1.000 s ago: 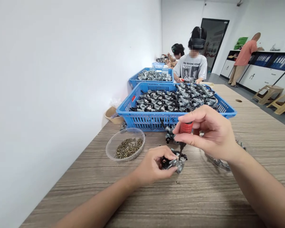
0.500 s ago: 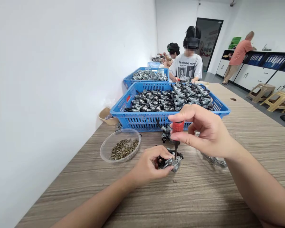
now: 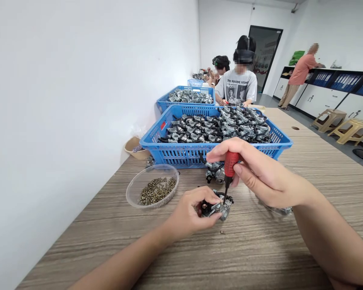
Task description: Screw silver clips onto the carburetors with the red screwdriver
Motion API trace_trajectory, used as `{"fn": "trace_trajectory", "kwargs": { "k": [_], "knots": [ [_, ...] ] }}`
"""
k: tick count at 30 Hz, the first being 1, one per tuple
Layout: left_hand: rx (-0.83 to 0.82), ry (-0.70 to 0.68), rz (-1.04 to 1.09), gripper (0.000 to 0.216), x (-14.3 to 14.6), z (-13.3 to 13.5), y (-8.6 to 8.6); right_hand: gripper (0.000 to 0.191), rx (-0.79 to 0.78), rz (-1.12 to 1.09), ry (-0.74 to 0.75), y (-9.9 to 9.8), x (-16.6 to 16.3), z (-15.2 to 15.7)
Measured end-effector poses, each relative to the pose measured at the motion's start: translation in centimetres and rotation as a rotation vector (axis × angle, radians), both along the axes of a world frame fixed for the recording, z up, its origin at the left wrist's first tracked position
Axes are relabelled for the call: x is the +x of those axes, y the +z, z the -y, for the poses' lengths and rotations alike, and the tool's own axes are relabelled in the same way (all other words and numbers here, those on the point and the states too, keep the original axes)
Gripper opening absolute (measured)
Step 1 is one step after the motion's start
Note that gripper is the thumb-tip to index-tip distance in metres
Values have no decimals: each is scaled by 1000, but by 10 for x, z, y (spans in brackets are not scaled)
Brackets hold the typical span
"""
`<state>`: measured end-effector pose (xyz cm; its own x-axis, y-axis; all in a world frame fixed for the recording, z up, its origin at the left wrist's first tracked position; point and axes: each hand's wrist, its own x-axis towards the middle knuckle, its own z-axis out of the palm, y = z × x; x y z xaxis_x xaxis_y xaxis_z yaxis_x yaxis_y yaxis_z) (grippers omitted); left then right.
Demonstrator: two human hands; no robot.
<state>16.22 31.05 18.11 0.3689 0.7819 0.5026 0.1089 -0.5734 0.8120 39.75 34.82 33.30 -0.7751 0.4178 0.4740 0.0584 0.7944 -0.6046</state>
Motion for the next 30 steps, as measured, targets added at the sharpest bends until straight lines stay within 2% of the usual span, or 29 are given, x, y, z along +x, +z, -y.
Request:
{"fn": "trace_trajectory", "kwargs": {
  "k": [4, 6, 8, 12, 15, 20, 25, 27, 30],
  "knots": [
    [11, 0, 9, 16, 0, -1, -3, 32, -183, -7, 5, 9, 10, 1],
    [15, 1, 19, 17, 0, -1, -5, 25, -195, -46, -31, 10, 11, -2],
    [31, 0, 29, 18, 1, -1, -6, 21, -96, -91, -108, 7, 8, -5],
    [67, 8, 18, 19, 1, -1, -6, 31, 257, -135, -297, -2, -2, -11],
    [80, 19, 8, 21, 0, 0, -5, 37, 373, -124, -319, -4, -7, -10],
    [106, -15, 7, 24, -2, 2, -2, 35, 174, -43, -161, 1, -4, -3],
    [103, -3, -12, 23, -2, 3, 0, 19, 6, -193, -72, -3, -4, -5],
    [104, 2, -7, 22, -1, 3, 0, 14, 29, -240, -127, -6, -6, -8],
    [108, 4, 3, 22, 0, 2, -1, 12, 203, -313, -244, -11, -10, -12]
  ]
}}
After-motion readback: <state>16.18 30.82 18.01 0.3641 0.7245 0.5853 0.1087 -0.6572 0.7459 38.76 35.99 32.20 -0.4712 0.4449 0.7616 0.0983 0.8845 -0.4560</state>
